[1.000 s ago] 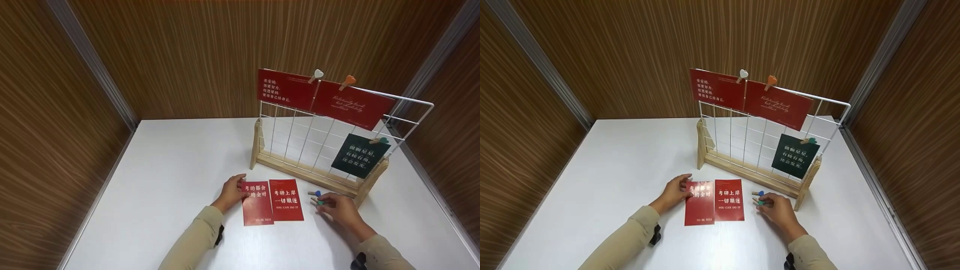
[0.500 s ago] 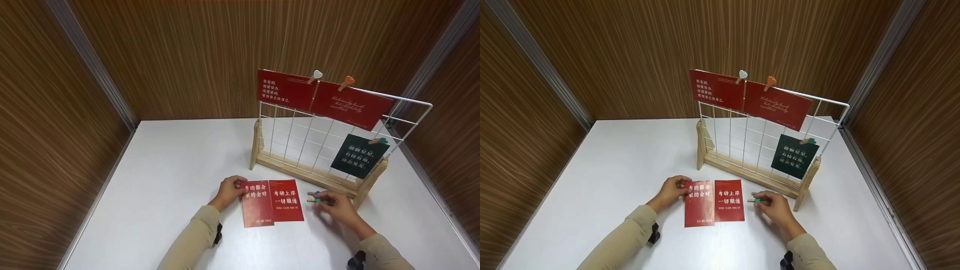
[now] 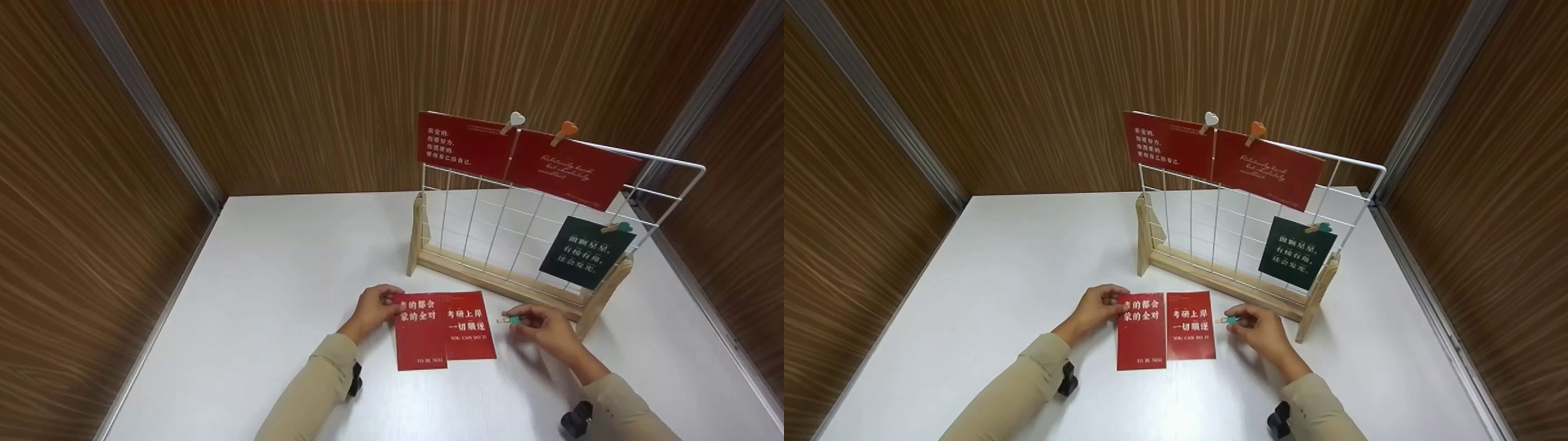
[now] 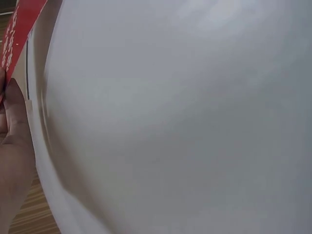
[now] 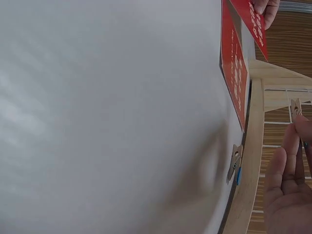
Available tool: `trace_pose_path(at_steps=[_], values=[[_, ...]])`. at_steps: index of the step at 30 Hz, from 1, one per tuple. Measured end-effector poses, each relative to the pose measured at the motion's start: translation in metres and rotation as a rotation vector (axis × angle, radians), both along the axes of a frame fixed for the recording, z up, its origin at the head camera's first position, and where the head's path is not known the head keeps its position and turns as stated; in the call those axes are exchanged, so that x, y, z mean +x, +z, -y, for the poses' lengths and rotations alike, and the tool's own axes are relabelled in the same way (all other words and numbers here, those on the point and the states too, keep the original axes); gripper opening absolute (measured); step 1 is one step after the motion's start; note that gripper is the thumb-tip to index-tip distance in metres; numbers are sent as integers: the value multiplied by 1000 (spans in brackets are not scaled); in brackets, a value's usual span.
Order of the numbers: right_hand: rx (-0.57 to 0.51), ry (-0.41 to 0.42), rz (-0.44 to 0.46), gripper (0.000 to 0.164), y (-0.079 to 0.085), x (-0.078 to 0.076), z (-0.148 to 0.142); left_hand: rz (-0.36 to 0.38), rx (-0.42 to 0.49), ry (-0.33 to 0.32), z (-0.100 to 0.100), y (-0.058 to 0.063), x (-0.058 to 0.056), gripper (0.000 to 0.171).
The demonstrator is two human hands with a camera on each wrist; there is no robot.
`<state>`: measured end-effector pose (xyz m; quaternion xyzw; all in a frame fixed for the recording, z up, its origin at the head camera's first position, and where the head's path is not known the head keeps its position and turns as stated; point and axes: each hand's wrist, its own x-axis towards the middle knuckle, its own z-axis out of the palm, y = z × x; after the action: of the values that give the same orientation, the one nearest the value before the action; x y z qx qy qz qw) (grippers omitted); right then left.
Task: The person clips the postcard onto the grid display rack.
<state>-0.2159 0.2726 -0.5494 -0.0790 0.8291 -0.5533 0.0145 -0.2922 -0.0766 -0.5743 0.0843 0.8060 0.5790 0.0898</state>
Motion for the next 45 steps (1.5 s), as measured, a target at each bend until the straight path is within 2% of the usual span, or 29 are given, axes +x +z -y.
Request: trace_pose_path(at_steps=[10, 15, 20, 25, 29, 32, 35, 39, 42, 45], values=[[-41, -36, -46, 18, 3, -5, 4, 20, 35, 0, -3, 10, -4, 28], [-80, -42, -79, 19, 11, -8, 7, -21, 29, -5, -8, 19, -10, 28], [-130, -87, -118, 18, 20, -13, 11, -69, 21, -22, -16, 30, -14, 27], [-167, -108, -203, 16, 26, -20, 14, -55, 104, -46, -25, 38, -18, 26], [-185, -103, -217, 18, 31, -22, 16, -54, 148, -56, -33, 43, -20, 25], [-182, -96, -195, 19, 38, -21, 16, -64, 159, -63, -38, 47, -22, 24], [-162, -87, -181, 19, 52, -17, 19, -86, 166, -73, -44, 52, -25, 24], [-137, -90, -200, 18, 69, -12, 24, -106, 176, -85, -50, 58, -28, 25], [-134, -107, -217, 18, 69, -16, 22, -114, 183, -95, -55, 63, -31, 26], [-127, -120, -238, 18, 62, -23, 17, -127, 179, -107, -59, 68, -33, 26]])
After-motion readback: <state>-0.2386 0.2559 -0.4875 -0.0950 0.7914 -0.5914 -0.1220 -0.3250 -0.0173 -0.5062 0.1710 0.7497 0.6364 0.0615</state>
